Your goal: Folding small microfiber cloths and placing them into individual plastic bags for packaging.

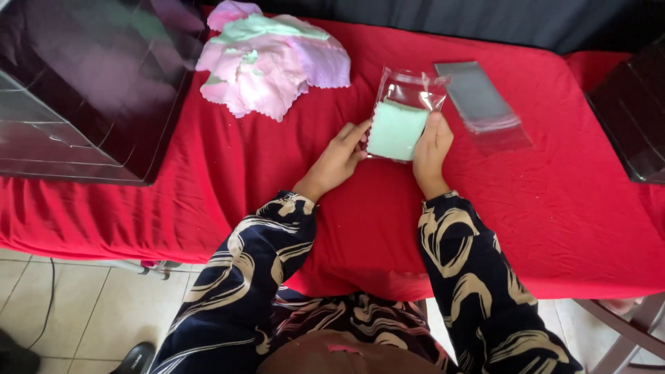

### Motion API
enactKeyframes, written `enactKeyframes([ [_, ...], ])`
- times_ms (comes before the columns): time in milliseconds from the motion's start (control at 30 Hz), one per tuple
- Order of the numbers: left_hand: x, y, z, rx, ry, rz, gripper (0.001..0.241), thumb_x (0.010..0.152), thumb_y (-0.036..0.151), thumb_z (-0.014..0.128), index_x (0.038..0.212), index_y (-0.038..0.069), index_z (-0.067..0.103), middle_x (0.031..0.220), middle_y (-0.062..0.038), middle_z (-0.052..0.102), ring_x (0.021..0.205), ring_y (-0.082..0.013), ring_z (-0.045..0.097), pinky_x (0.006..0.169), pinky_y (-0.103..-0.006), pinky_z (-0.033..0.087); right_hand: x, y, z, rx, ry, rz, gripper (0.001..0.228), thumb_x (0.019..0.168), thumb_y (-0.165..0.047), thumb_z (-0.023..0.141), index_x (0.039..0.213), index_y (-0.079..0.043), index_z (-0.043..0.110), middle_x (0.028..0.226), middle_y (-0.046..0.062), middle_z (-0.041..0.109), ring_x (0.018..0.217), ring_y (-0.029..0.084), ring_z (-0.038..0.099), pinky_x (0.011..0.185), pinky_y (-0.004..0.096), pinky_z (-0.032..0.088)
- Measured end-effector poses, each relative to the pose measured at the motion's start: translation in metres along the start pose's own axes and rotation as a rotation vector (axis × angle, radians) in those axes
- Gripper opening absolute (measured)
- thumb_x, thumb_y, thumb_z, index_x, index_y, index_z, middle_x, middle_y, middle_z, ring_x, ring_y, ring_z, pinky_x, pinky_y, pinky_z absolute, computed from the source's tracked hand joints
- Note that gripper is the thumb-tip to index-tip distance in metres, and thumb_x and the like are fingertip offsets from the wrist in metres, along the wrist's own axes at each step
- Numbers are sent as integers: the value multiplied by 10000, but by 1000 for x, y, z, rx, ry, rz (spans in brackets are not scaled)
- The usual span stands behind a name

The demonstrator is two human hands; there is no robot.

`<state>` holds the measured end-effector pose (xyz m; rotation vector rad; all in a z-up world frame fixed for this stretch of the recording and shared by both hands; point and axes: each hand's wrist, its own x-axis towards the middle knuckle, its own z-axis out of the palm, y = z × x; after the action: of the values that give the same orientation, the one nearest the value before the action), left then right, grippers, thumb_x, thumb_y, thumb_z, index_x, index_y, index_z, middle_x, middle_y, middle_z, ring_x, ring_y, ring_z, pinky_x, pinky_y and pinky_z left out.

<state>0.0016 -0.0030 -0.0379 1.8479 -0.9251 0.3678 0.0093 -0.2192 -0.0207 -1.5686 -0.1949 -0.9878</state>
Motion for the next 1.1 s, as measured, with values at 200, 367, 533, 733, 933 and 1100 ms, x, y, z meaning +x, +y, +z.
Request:
enactKeyframes([
  [200,4,20,-8,-74,-18,-52,679,917,86,721,1535,95,441,1240,-153,568,1062,-332,696,910,-457,599,-6,-84,5,-21,1,29,446,1135,-344,423,796,-104,585,744,-49,526,667,95,471,633,262,451],
  [367,26,43,-6,-431,276,-239,452,995,267,706,1397,95,594,1242,-156,625,1181,-277,600,1040,-436,493,-13,-47,8,-32,-126,46,383,1137,-312,378,1065,-61,660,1010,73,633,933,188,558,852,358,454],
  [533,33,29,-5,-555,565,-337,135,953,218,759,1033,116,795,843,-13,709,809,-86,619,746,-256,526,-26,-22,18,127,-319,299,503,1119,-423,332,1367,-139,665,731,47,651,506,115,530,452,236,486],
  [733,20,48,-9,-546,562,-309,157,908,138,795,1062,112,786,879,-44,736,828,-86,604,771,-262,529,-24,-43,24,174,-437,189,322,1034,-264,611,1245,-50,727,1180,109,732,1073,179,660,959,332,524],
  [933,21,50,-8,-643,569,-259,269,957,143,744,1219,103,698,922,-39,770,807,-72,664,754,-244,570,-20,-48,24,169,-265,239,187,1002,-207,708,1015,-46,801,824,39,756,772,70,625,759,282,578],
  [1100,21,22,-3,-429,518,-345,226,1008,325,696,1033,109,760,899,-62,698,908,-158,642,860,-336,532,-16,-64,21,107,-272,221,203,1029,-215,660,1031,-69,801,961,65,790,864,80,685,812,267,567],
])
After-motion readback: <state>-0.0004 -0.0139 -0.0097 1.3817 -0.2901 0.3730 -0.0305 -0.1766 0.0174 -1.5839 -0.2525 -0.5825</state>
